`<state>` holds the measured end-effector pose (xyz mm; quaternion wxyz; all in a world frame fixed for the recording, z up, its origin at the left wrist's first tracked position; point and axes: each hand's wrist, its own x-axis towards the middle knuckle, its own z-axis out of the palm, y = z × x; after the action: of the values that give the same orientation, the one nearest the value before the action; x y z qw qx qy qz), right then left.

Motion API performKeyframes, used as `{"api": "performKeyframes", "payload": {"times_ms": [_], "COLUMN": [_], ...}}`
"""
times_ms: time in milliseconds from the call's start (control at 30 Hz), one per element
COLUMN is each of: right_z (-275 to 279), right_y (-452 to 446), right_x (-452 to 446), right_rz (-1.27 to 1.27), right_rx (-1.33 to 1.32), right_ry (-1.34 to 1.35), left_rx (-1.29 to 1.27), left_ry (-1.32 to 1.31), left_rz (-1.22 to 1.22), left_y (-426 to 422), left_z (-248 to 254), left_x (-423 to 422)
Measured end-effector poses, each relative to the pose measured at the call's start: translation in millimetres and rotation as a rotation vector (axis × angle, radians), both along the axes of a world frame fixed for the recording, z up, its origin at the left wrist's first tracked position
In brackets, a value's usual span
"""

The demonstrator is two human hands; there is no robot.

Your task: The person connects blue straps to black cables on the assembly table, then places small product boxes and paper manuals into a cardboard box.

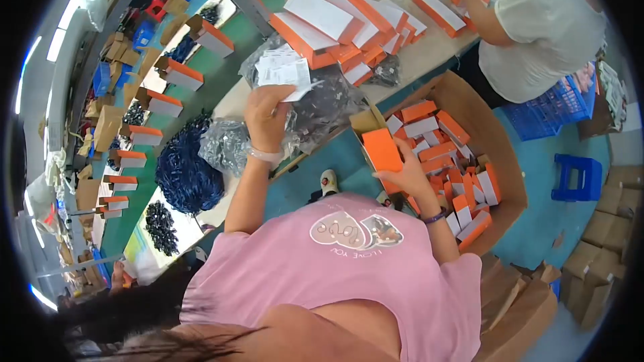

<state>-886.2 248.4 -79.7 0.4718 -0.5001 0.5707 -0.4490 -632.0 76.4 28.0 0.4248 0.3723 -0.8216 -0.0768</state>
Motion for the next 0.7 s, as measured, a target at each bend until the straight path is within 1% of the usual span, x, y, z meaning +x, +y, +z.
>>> {"api": "performKeyframes", "payload": {"times_ms": [33,67,133,167,233,300,367,400,467,500,567,600,633,700], "right_z": [7.2,13.4,26.0,30.0,33.8,33.4,29.8,29.4,29.4,26.5,17.9,18.0,20.5,23.2], "right_y": [-1.5,-4.4,-8.5,-9.8,-9.7,-7.5,-5.7,-4.0,-4.8,-4.9,1.7,4.0,4.1,4.1], "right_x": [2.8,5.4,10.2,11.7,13.8,15.1,13.3,13.0,10.8,9.0,7.4,7.0,6.0,2.5], "right_rz": [0.018,0.019,0.039,0.063,0.085,0.102,0.094,0.09,0.104,0.097,0.078,0.064,0.061,0.052], "right_rx": [0.021,0.029,0.038,0.04,0.045,0.056,0.049,0.057,0.052,0.052,0.045,0.05,0.055,0.059], "right_ry": [-0.016,-0.074,-0.071,-0.077,-0.1,-0.124,-0.127,-0.127,-0.027,-0.026,-0.157,-0.161,-0.167,-0.173], "left_rx": [0.141,0.128,0.323,0.352,0.335,0.318,0.225,0.233,0.067,0.065,0.469,0.588,0.594,0.446], "left_ry": [0.135,0.17,0.234,0.222,0.183,0.14,-0.152,-0.15,-0.298,-0.298,-0.156,-0.07,-0.074,0.01], "left_rz": [-0.098,-0.196,-0.357,-0.428,-0.525,-0.524,-0.6,-0.604,-0.678,-0.685,-0.494,-0.491,-0.503,-0.558], "left_y": [11.8,21.3,37.1,38.6,41.7,36.5,27.8,26.8,23.6,23.8,34.1,35.1,37.2,42.6], "left_z": [3.6,8.7,11.2,2.1,2.7,-6.1,-11.8,-19.5,-23.4,-22.7,10.0,10.9,10.2,9.8], "left_x": [-8.0,-17.6,-32.9,-37.6,-45.3,-45.9,-44.8,-45.4,-49.3,-49.2,-47.4,-46.9,-46.2,-44.5]}}
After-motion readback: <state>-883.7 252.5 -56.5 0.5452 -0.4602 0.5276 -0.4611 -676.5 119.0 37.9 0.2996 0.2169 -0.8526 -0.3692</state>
